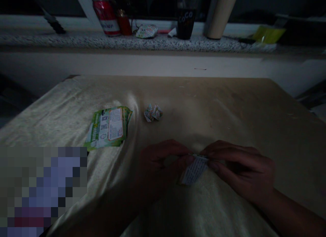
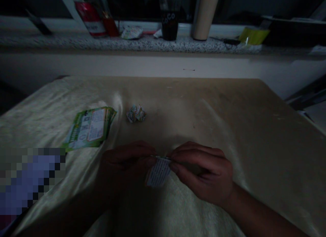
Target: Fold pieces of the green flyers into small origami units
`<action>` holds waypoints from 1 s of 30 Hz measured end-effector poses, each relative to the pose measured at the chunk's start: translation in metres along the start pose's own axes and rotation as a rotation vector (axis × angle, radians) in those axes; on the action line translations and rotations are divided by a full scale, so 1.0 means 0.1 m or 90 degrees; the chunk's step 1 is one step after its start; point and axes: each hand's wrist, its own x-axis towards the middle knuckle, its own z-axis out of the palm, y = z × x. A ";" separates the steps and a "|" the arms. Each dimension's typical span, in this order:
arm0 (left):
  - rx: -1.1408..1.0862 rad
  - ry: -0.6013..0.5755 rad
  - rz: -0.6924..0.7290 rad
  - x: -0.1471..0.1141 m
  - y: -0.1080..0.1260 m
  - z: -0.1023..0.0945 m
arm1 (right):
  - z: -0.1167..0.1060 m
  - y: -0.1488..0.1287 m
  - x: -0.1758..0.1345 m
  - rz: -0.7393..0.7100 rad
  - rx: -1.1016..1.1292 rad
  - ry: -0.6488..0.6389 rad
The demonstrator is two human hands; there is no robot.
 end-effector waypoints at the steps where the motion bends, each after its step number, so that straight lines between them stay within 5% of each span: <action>1: 0.008 0.008 0.006 0.00 0.00 0.00 | 0.00 0.01 -0.01 0.020 0.004 0.002; 11: 0.070 0.036 0.047 -0.04 -0.01 -0.01 | 0.07 0.02 -0.05 0.206 0.081 0.015; 30: 0.124 0.020 0.058 -0.04 0.02 0.00 | 0.08 0.02 -0.05 0.192 0.074 0.036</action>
